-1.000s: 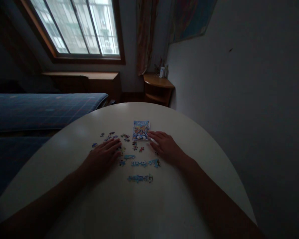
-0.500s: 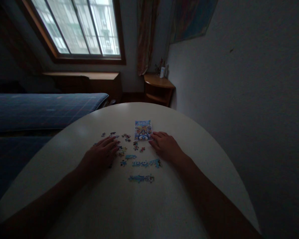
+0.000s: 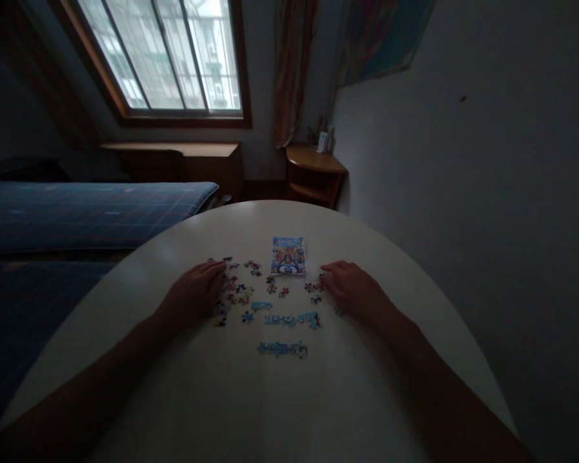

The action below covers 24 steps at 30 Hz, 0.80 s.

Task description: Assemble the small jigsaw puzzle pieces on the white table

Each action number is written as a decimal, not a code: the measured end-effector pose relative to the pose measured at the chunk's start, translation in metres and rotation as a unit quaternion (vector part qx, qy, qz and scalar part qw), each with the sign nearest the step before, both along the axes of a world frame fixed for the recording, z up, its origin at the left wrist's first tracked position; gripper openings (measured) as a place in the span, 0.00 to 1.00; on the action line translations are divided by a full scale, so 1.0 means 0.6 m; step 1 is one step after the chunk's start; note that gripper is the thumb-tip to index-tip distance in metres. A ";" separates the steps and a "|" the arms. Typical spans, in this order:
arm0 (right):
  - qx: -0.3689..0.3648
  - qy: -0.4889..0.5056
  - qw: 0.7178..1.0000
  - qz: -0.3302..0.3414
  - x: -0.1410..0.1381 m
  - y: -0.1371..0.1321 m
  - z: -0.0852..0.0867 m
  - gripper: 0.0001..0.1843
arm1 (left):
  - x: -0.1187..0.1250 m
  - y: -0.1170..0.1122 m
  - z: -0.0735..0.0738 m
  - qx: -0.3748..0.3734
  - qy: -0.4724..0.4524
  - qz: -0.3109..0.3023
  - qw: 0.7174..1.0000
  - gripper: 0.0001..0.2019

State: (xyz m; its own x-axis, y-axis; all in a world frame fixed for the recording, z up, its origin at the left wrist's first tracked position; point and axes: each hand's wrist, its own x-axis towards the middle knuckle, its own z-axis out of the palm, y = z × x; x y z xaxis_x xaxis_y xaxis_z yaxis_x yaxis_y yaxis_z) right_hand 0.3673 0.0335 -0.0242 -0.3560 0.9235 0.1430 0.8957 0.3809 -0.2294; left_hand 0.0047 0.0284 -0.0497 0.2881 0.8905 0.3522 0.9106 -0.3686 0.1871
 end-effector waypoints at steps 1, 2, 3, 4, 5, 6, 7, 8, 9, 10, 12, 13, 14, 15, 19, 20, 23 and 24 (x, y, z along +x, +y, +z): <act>-0.008 0.000 1.000 0.006 0.005 -0.001 0.002 0.24 | -0.001 0.002 -0.002 -0.007 0.000 -0.004 1.000 0.20; -0.017 0.001 1.000 0.016 0.010 -0.003 0.004 0.24 | -0.002 0.004 -0.004 -0.011 -0.004 -0.003 1.000 0.20; -0.027 0.001 0.999 0.028 0.013 -0.004 0.006 0.23 | -0.003 0.006 -0.005 -0.014 -0.010 0.001 1.000 0.21; -0.035 0.003 0.999 0.040 0.015 -0.004 0.007 0.23 | -0.004 0.008 -0.006 -0.015 -0.018 0.007 1.000 0.21; -0.041 0.006 0.998 0.051 0.017 -0.005 0.007 0.23 | -0.005 0.010 -0.007 -0.016 -0.025 0.009 1.000 0.22; -0.047 0.009 0.997 0.061 0.017 -0.005 0.008 0.23 | -0.006 0.012 -0.008 -0.018 -0.029 0.006 0.999 0.22; -0.053 0.013 0.996 0.070 0.017 -0.006 0.008 0.22 | -0.007 0.014 -0.010 -0.021 -0.031 0.001 0.999 0.23; -0.060 0.016 0.995 0.080 0.017 -0.006 0.009 0.22 | -0.008 0.015 -0.011 -0.026 -0.030 -0.005 0.999 0.23; -0.066 0.019 0.994 0.088 0.017 -0.006 0.010 0.22 | -0.008 0.016 -0.012 -0.033 -0.029 -0.011 0.999 0.23; -0.073 0.020 0.993 0.094 0.016 -0.007 0.011 0.22 | -0.008 0.017 -0.013 -0.039 -0.026 -0.020 0.999 0.23; -0.083 0.024 0.992 0.097 0.014 -0.010 0.015 0.22 | -0.007 0.017 -0.014 -0.043 -0.018 -0.040 0.998 0.22; -0.086 0.026 0.991 0.096 0.013 -0.012 0.018 0.22 | -0.007 0.016 -0.014 -0.044 -0.017 -0.051 0.998 0.22; -0.090 0.027 0.991 0.093 0.014 -0.014 0.021 0.23 | -0.008 0.016 -0.014 -0.044 -0.017 -0.059 0.997 0.22; -0.097 0.030 0.991 0.090 0.015 -0.017 0.025 0.23 | -0.009 0.015 -0.013 -0.043 -0.018 -0.064 0.997 0.22; -0.129 0.042 0.988 0.071 0.025 -0.024 0.037 0.26 | -0.022 0.012 -0.017 -0.037 -0.005 -0.054 0.998 0.25; -0.135 0.043 0.988 0.066 0.028 -0.024 0.037 0.26 | -0.027 0.012 -0.020 -0.041 0.010 -0.055 0.998 0.28; -0.137 0.040 0.988 0.051 0.030 -0.023 0.035 0.25 | -0.039 0.017 -0.028 -0.059 0.045 -0.048 0.996 0.34; -0.135 0.041 0.989 0.047 0.030 -0.022 0.034 0.24 | -0.042 0.019 -0.030 -0.062 0.048 -0.043 0.996 0.35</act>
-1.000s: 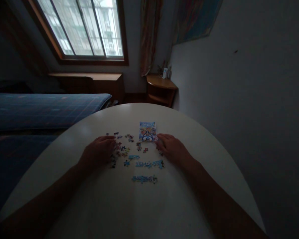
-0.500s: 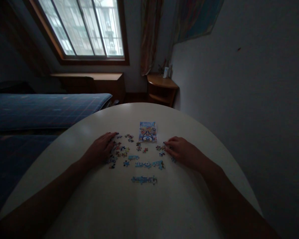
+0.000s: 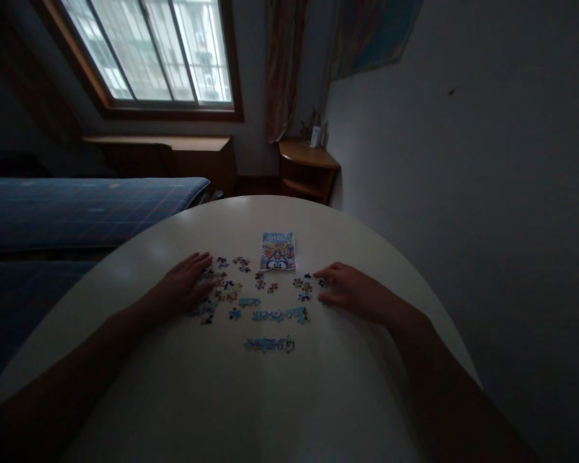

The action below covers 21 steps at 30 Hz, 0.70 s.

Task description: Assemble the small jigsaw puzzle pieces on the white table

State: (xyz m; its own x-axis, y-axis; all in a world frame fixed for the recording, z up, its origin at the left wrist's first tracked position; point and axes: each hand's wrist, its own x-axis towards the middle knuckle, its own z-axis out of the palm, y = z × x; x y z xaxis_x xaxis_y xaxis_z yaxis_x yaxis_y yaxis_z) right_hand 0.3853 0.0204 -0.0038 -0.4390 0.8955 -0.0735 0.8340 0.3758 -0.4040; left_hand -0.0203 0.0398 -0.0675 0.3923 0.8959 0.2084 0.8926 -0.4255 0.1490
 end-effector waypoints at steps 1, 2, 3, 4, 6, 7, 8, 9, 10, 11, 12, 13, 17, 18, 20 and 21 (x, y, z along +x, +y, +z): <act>0.000 0.001 1.000 -0.004 0.000 0.001 0.000 0.23 | -0.001 0.002 -0.001 -0.001 0.000 0.004 1.000 0.35; 0.000 0.002 1.000 -0.010 0.000 0.001 0.001 0.23 | -0.002 0.004 -0.002 0.000 -0.002 0.006 1.000 0.35; -0.002 0.003 1.000 -0.014 0.001 0.001 0.002 0.22 | -0.002 0.004 -0.001 0.002 -0.004 0.006 1.000 0.35; -0.005 0.003 1.000 -0.020 0.003 0.000 0.005 0.21 | -0.002 0.004 0.000 0.004 -0.007 0.006 1.000 0.35; -0.018 0.001 0.999 -0.037 0.011 -0.002 0.012 0.19 | -0.002 0.001 0.002 0.005 -0.008 0.001 1.000 0.36; -0.028 0.001 0.999 -0.044 0.016 -0.004 0.015 0.18 | -0.002 -0.001 0.002 0.003 -0.006 -0.004 1.000 0.37; -0.042 0.002 0.998 -0.048 0.020 -0.006 0.017 0.17 | -0.003 -0.003 0.002 -0.001 0.000 -0.013 1.000 0.39; -0.058 0.003 0.997 -0.048 0.023 -0.008 0.019 0.17 | -0.004 -0.005 0.001 -0.005 0.006 -0.021 1.000 0.40; -0.075 0.006 0.996 -0.045 0.024 -0.009 0.020 0.17 | -0.006 -0.006 -0.001 -0.010 0.010 -0.029 0.999 0.41; -0.089 0.009 0.995 -0.040 0.024 -0.010 0.020 0.17 | -0.007 -0.006 -0.003 -0.014 0.013 -0.036 0.999 0.42; -0.097 0.010 0.995 -0.035 0.023 -0.011 0.019 0.16 | -0.008 -0.005 -0.006 -0.016 0.013 -0.037 0.999 0.42; -0.102 0.011 0.994 -0.030 0.020 -0.011 0.017 0.15 | -0.009 -0.003 -0.007 -0.016 0.009 -0.036 0.999 0.41; -0.101 0.013 0.995 -0.013 0.007 -0.012 0.012 0.11 | -0.006 0.002 -0.001 -0.008 -0.012 -0.028 1.000 0.39; -0.101 0.014 0.995 -0.011 0.005 -0.012 0.011 0.10 | -0.003 0.000 0.003 -0.003 -0.017 -0.027 0.999 0.38; -0.098 0.015 0.995 -0.009 0.003 -0.013 0.010 0.10 | 0.006 -0.008 0.014 0.009 -0.025 -0.036 0.999 0.36; -0.096 0.013 0.995 -0.007 0.002 -0.014 0.010 0.09 | 0.011 -0.013 0.018 0.013 -0.024 -0.046 0.999 0.35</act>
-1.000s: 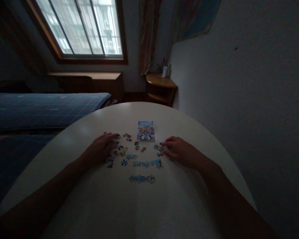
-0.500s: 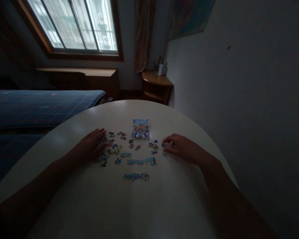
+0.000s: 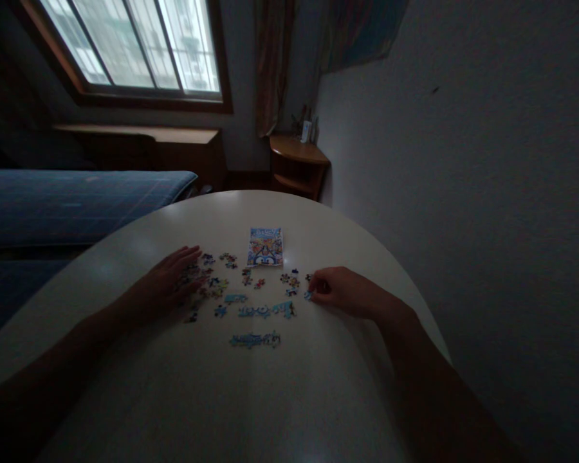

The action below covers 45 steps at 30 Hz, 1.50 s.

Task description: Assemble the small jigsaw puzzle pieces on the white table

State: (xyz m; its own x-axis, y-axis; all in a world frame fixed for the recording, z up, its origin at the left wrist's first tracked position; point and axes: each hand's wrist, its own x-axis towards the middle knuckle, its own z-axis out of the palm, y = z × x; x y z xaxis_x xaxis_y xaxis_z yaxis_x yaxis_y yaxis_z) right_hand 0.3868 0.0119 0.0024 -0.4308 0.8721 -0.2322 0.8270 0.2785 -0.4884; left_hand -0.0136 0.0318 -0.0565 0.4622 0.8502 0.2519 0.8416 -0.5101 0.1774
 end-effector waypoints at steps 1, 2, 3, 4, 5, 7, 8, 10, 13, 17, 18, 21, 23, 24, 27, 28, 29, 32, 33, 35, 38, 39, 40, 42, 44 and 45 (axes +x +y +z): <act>0.002 -0.003 1.000 0.002 0.000 -0.001 0.000 0.09 | 0.005 -0.006 0.004 0.001 0.006 -0.021 1.000 0.37; 0.003 -0.006 1.000 0.002 0.000 -0.002 0.001 0.09 | 0.010 -0.012 0.006 -0.001 0.016 -0.043 0.999 0.39; 0.003 -0.010 1.000 0.002 -0.001 -0.003 0.002 0.09 | 0.013 -0.017 0.007 -0.003 0.027 -0.059 0.998 0.42; 0.003 -0.013 1.000 0.000 -0.002 -0.005 0.004 0.09 | 0.016 -0.020 0.008 -0.006 0.033 -0.066 0.997 0.43; 0.005 -0.018 1.000 -0.004 -0.004 -0.006 0.007 0.09 | 0.017 -0.022 0.008 -0.009 0.037 -0.068 0.997 0.44; 0.020 -0.025 0.999 -0.006 -0.011 -0.011 0.013 0.10 | 0.018 -0.023 0.011 -0.010 0.040 -0.062 0.997 0.43; 0.031 -0.025 0.999 -0.002 -0.016 -0.013 0.017 0.10 | 0.018 -0.023 0.013 -0.009 0.038 -0.059 0.997 0.41; 0.046 -0.016 0.999 0.015 -0.028 -0.019 0.024 0.09 | 0.023 -0.025 0.020 0.001 0.028 -0.065 0.998 0.37; 0.022 -0.007 0.999 0.044 -0.050 -0.031 0.031 0.09 | 0.047 -0.043 0.032 0.024 0.000 -0.099 0.995 0.33; -0.001 -0.012 0.998 0.063 -0.075 -0.046 0.036 0.12 | 0.098 -0.086 0.040 0.023 -0.020 -0.149 0.988 0.26; -0.002 -0.009 0.997 0.072 -0.080 -0.050 0.036 0.12 | 0.110 -0.097 0.041 0.025 -0.024 -0.160 0.987 0.20; -0.005 -0.006 0.995 0.096 -0.089 -0.055 0.031 0.13 | 0.135 -0.123 0.044 0.029 -0.001 -0.225 0.974 0.08; 0.000 -0.015 0.995 0.100 -0.092 -0.056 0.025 0.13 | 0.144 -0.133 0.047 0.046 0.020 -0.251 0.967 0.08; 0.004 -0.020 0.995 0.099 -0.093 -0.055 0.021 0.14 | 0.146 -0.136 0.049 0.051 0.036 -0.261 0.963 0.08; 0.015 -0.026 0.994 0.101 -0.096 -0.053 0.016 0.13 | 0.151 -0.143 0.054 0.064 0.081 -0.255 0.961 0.08; 0.017 -0.027 0.995 0.100 -0.096 -0.053 0.016 0.13 | 0.153 -0.146 0.056 0.067 0.090 -0.243 0.964 0.09; 0.016 -0.028 0.995 0.095 -0.094 -0.052 0.017 0.13 | 0.156 -0.150 0.057 0.070 0.093 -0.229 0.966 0.09; 0.010 -0.020 0.997 0.075 -0.083 -0.051 0.025 0.14 | 0.171 -0.170 0.057 0.078 0.062 -0.201 0.974 0.12; 0.011 -0.010 0.997 0.074 -0.077 -0.050 0.027 0.14 | 0.177 -0.178 0.055 0.077 0.043 -0.203 0.975 0.14; 0.026 0.015 0.997 0.076 -0.066 -0.047 0.030 0.17 | 0.189 -0.192 0.051 0.056 0.020 -0.202 0.978 0.16; 0.028 0.026 0.996 0.081 -0.059 -0.042 0.030 0.16 | 0.202 -0.204 0.046 -0.012 0.015 -0.204 0.979 0.20; 0.024 0.024 0.996 0.083 -0.059 -0.040 0.029 0.15 | 0.203 -0.206 0.045 -0.029 0.017 -0.204 0.978 0.22; 0.020 0.022 0.996 0.085 -0.061 -0.039 0.028 0.14 | 0.204 -0.207 0.045 -0.040 0.020 -0.205 0.978 0.24; 0.015 0.019 0.996 0.087 -0.066 -0.038 0.024 0.12 | 0.203 -0.208 0.046 -0.050 0.022 -0.213 0.976 0.27; 0.011 0.021 0.996 0.087 -0.070 -0.039 0.021 0.11 | 0.201 -0.209 0.047 -0.052 0.020 -0.226 0.973 0.28; 0.010 0.023 0.996 0.085 -0.072 -0.039 0.019 0.10 | 0.199 -0.209 0.047 -0.053 0.018 -0.232 0.971 0.28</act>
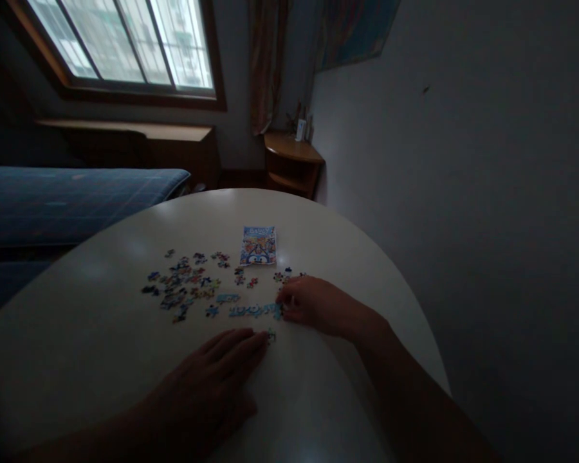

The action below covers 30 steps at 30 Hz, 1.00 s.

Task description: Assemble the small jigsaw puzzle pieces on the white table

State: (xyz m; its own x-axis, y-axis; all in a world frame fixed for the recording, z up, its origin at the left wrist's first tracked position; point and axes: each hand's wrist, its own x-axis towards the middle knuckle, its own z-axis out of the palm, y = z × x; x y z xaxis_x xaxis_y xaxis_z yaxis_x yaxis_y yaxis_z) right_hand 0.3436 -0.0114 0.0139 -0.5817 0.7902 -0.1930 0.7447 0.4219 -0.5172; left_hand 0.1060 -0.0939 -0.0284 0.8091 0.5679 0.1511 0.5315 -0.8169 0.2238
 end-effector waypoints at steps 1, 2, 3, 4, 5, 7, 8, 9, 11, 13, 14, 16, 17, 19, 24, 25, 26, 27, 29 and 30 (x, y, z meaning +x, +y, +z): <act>-0.001 0.001 1.000 -0.003 -0.001 0.000 -0.002 0.09 | -0.001 0.000 0.000 0.000 -0.001 -0.005 1.000 0.28; 0.000 0.002 1.000 -0.006 -0.002 0.000 -0.003 0.09 | -0.002 0.000 0.001 0.001 0.001 -0.008 1.000 0.27; 0.002 0.002 1.000 -0.007 -0.002 0.000 -0.005 0.09 | -0.002 0.000 0.001 0.005 0.005 -0.011 1.000 0.27; 0.005 0.002 1.000 -0.005 -0.002 0.000 -0.007 0.09 | -0.002 0.001 0.001 0.009 0.010 -0.013 1.000 0.26; 0.009 0.002 1.000 -0.002 -0.002 0.000 -0.008 0.09 | -0.002 0.001 0.001 0.012 0.015 -0.014 1.000 0.26; 0.017 0.005 1.000 0.004 -0.003 0.000 -0.010 0.09 | -0.002 0.002 0.000 0.017 0.021 -0.014 1.000 0.26; 0.019 0.007 1.000 0.003 -0.003 0.000 -0.011 0.09 | -0.002 0.003 -0.001 0.017 0.023 -0.014 0.999 0.26; 0.020 0.008 1.000 0.002 -0.003 0.000 -0.011 0.09 | -0.002 0.003 -0.002 0.017 0.024 -0.013 0.999 0.26; 0.017 0.006 1.000 0.001 -0.005 -0.001 -0.010 0.09 | -0.003 0.004 -0.004 0.022 0.024 -0.010 0.999 0.26; 0.010 0.000 1.000 0.001 -0.006 -0.001 -0.007 0.09 | -0.003 0.005 -0.005 0.027 0.027 -0.005 0.999 0.27; 0.006 -0.001 1.000 0.003 -0.007 -0.002 -0.005 0.09 | -0.003 0.006 -0.005 0.030 0.029 -0.002 0.999 0.27; 0.005 0.001 1.000 0.008 -0.008 -0.002 -0.003 0.09 | -0.003 0.006 -0.004 0.036 0.034 0.002 0.999 0.27; 0.007 0.002 1.000 0.011 -0.008 -0.001 -0.003 0.09 | -0.003 0.006 -0.004 0.040 0.032 0.003 0.999 0.27; 0.012 0.004 1.000 0.014 -0.007 -0.001 -0.005 0.08 | -0.002 0.005 -0.002 0.048 0.016 0.007 0.999 0.27; 0.022 0.009 1.000 0.018 -0.002 0.001 -0.015 0.09 | -0.003 0.008 0.000 0.059 -0.027 0.021 0.998 0.12; 0.022 0.008 1.000 0.019 -0.001 0.001 -0.015 0.09 | -0.005 0.010 0.000 0.063 -0.029 0.030 0.997 0.08; 0.022 0.008 1.000 0.019 0.000 0.001 -0.014 0.10 | -0.007 0.013 0.001 0.069 -0.029 0.042 0.996 0.06; 0.022 0.010 0.999 0.023 0.000 0.000 -0.012 0.10 | -0.011 0.015 0.002 0.078 -0.030 0.057 0.995 0.06; 0.022 0.015 0.999 0.033 0.000 -0.001 -0.007 0.11 | -0.019 0.017 0.003 0.105 -0.030 0.090 0.990 0.08; 0.023 0.016 0.999 0.035 0.000 -0.002 -0.004 0.13 | -0.022 0.016 0.003 0.119 -0.025 0.102 0.987 0.09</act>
State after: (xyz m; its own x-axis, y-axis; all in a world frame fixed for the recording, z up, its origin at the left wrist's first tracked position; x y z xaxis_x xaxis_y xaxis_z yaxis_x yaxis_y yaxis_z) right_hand 0.3438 -0.0128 0.0113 -0.6409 0.7553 -0.1370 0.6959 0.4964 -0.5190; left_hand 0.0927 -0.0844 -0.0263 0.6690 0.6625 0.3369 0.6839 -0.7262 0.0699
